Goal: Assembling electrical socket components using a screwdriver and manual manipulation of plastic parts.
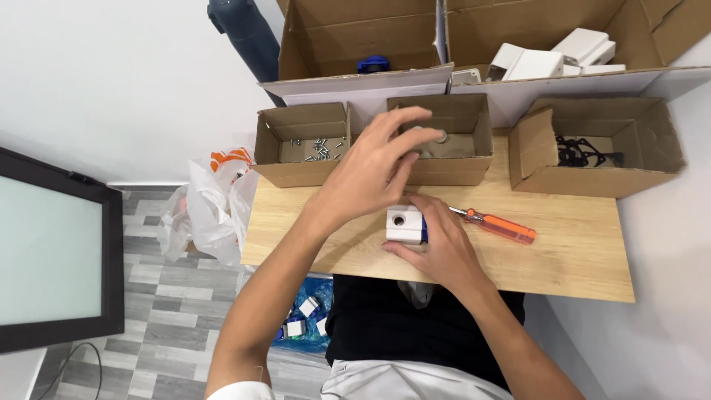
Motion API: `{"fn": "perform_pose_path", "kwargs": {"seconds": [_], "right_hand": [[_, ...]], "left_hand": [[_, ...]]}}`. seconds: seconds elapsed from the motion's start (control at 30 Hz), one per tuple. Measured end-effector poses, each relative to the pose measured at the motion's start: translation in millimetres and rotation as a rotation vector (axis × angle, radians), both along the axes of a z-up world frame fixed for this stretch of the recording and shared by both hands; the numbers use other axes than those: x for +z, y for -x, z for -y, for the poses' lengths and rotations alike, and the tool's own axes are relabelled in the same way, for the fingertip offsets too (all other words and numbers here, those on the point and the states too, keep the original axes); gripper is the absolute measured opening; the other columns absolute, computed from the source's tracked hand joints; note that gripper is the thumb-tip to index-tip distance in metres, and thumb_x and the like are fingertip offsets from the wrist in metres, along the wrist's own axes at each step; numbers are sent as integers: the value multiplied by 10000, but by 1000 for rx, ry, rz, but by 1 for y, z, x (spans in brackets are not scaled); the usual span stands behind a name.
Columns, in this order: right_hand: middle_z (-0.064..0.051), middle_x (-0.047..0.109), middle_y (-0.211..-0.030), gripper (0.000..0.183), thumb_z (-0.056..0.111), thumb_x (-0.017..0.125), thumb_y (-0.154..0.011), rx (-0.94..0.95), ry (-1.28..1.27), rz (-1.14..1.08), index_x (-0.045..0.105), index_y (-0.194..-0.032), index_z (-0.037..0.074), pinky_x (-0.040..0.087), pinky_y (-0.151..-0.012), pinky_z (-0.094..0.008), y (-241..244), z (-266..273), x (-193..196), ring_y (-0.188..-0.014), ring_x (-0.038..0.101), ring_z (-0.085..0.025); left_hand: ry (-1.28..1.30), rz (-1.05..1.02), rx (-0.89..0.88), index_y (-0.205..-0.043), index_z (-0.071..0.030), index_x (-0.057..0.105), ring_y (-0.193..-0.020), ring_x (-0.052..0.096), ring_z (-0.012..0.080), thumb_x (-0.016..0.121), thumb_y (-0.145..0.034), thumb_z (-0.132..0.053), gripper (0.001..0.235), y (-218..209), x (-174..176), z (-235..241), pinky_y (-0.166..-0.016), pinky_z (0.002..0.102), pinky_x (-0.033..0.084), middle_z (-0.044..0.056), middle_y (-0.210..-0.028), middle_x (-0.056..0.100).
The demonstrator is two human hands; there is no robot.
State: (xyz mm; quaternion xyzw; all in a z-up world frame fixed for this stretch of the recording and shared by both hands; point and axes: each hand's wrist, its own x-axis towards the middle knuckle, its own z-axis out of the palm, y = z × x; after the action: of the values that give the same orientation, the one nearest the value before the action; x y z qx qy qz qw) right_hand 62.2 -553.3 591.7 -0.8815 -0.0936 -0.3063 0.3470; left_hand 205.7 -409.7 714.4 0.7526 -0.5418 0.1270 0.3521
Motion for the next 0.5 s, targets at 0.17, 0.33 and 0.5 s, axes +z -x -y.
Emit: {"fn": "perform_pose_path", "kwargs": {"seconds": [0.17, 0.33, 0.5], "right_hand": [[-171, 648, -1436, 761, 362, 958, -795, -11, -35, -43, 643, -1413, 49, 494, -1152, -493, 37, 36, 42, -1360, 646, -385], [-152, 650, -1446, 672, 364, 910, -842, -180, 247, -172, 677, -1413, 95, 454, -1162, -547, 49, 88, 43, -1339, 653, -394], [-69, 726, -1446, 567, 468, 743, -986, -235, 362, -351, 720, -1443, 135, 458, -1059, -446, 47, 104, 28, -1333, 646, -299]], "left_hand": [[68, -109, 16, -1397, -150, 699, -1387, 628, 347, 739, -1034, -118, 367, 20, -10, -13, -1134, 472, 569, 83, -1456, 613], [48, -218, -4, -1377, -104, 696, -1328, 650, 376, 785, -1008, -238, 403, 58, -47, -29, -1123, 522, 562, 142, -1378, 653], [-85, -200, -15, -1512, -108, 561, -1386, 587, 362, 795, -971, -527, 723, 74, -64, -30, -1165, 560, 497, 154, -1474, 573]]}}
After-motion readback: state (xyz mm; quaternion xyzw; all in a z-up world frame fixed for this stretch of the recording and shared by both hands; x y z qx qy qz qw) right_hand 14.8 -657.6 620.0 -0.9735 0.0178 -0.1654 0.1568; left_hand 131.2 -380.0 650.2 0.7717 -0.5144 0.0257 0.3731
